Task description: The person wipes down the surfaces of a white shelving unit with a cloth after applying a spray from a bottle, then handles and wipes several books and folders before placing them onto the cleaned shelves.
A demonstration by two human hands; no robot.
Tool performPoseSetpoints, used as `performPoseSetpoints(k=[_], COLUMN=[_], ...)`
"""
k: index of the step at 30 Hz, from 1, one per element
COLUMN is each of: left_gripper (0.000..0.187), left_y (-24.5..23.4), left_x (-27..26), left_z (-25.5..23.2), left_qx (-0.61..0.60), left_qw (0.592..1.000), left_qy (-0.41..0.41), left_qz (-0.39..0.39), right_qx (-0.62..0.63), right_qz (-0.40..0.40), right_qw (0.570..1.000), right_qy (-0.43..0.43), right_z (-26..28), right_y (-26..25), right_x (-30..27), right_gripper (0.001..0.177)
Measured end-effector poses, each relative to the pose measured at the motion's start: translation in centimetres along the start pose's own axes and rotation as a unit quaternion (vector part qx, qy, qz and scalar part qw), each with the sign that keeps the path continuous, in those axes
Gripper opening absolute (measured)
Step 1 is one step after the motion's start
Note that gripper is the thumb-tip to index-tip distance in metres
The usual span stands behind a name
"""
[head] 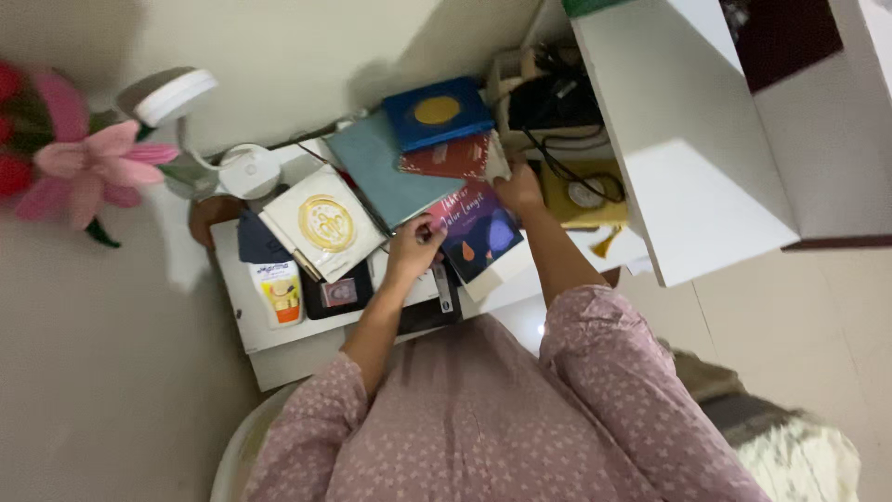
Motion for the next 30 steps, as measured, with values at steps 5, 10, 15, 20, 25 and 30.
performPoseSetpoints(k=[5,10,15,20,25,30], left_gripper=[0.037,0.024,0.019,0.03,0.023,0.022], left_y=[-2.6,-8.0,-12.5,-14.1,-16.1,-17.2], left_x=[-0.8,-1.3,-2.2,-1.7,0.3,-0.1], left_z=[-0.3,0.5,0.3,0.5,2.4,-0.5], left_qx=[0.09,0.075,0.076,0.165,0.054,0.114], left_qw=[0.957,0.946,0.934,0.891,0.931,0.928], left_qy=[0.179,0.189,0.203,0.269,0.273,0.257], left_qz=[-0.209,-0.252,-0.285,-0.326,-0.235,-0.246], right_qx=[0.111,0.047,0.102,0.265,0.356,0.588], right_qz=[-0.03,0.119,0.126,0.101,0.046,0.022], right_qw=[0.993,0.986,0.982,0.958,0.933,0.807], right_qy=[-0.03,0.109,0.1,0.046,-0.033,-0.06], right_z=[0.6,3.7,4.9,5.6,7.8,10.9], right_y=[1.1,0.1,-1.4,-5.9,-9.7,-12.7], right_x=[-0.9,-1.3,-2.2,-6.3,-9.4,-9.2], right_gripper=[0.059,0.074,0.065,0.031,0.018,0.016])
Point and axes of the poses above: each hand's wrist, its own x-axis towards the middle knuckle, its own y-axis out of the palm, z = x × y, the point moved 2 cm from there along x, towards the middle knuckle, and after that the axes turned 1 degree about -x, right-handed, at the moved point
